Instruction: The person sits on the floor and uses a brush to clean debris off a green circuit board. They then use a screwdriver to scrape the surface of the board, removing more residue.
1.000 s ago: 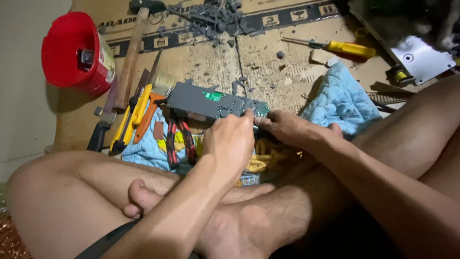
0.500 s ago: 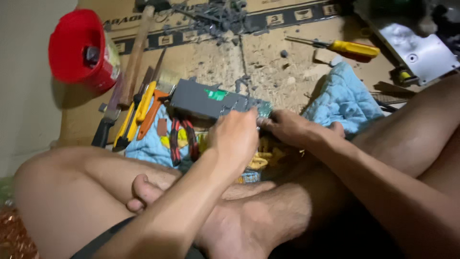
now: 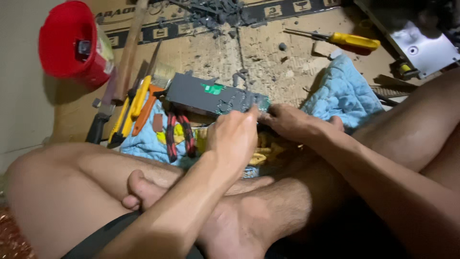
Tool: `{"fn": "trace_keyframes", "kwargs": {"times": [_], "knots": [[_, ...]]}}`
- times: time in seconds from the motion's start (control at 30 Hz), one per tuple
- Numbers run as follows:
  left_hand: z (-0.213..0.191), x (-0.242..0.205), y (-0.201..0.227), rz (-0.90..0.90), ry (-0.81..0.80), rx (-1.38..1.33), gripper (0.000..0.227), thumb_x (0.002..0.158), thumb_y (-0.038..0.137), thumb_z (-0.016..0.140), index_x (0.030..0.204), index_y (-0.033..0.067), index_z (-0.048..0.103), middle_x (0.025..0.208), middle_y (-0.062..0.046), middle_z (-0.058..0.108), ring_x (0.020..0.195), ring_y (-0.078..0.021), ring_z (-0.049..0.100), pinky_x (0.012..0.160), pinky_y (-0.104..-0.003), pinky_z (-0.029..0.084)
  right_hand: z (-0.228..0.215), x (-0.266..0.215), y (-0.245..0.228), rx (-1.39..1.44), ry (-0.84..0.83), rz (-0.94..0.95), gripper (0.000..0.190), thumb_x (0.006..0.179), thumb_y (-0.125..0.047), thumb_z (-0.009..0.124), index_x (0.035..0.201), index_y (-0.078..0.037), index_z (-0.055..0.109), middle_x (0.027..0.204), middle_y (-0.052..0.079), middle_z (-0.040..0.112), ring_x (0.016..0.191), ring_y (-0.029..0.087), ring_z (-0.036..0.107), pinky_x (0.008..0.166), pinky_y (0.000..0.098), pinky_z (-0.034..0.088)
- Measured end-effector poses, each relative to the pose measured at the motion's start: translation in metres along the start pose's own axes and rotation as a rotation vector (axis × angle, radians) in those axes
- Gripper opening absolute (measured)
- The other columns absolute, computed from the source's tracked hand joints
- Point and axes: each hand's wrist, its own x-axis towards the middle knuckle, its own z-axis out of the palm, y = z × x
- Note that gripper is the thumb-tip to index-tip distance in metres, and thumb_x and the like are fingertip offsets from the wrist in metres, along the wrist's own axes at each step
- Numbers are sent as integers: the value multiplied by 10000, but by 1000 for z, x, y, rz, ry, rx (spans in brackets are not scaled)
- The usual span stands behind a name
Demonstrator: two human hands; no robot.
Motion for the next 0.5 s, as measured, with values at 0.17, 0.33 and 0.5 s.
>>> {"fn": "trace_keyframes", "kwargs": {"times": [0.17,0.33,0.5], "knots": [[-10,-8,12,-92,-59,-26,510,946,8,464,1447,77,534,1055,-276,708,1042,-480,684,828,-658,567,-2,-7,-2,36,4,16,496,1010,-543,483,1124,-128,728,1032,162,744,1075,344,706,956,490,530],[-5,-1,16,-133,-25,-92,499,935,39,464,1419,111,564,1076,-272,709,1067,-484,677,847,-654,565,-3,-8,-5,32,-11,29,605,985,-605,431,1222,-119,701,1185,207,713,1213,400,634,1049,527,482],[2,8,23,-136,28,-241,467,935,38,524,1397,16,584,1069,-335,683,1036,-526,671,820,-643,585,-6,-6,-6,50,21,42,448,1001,-518,492,1208,-192,718,1151,127,734,1190,332,662,995,503,508]]}}
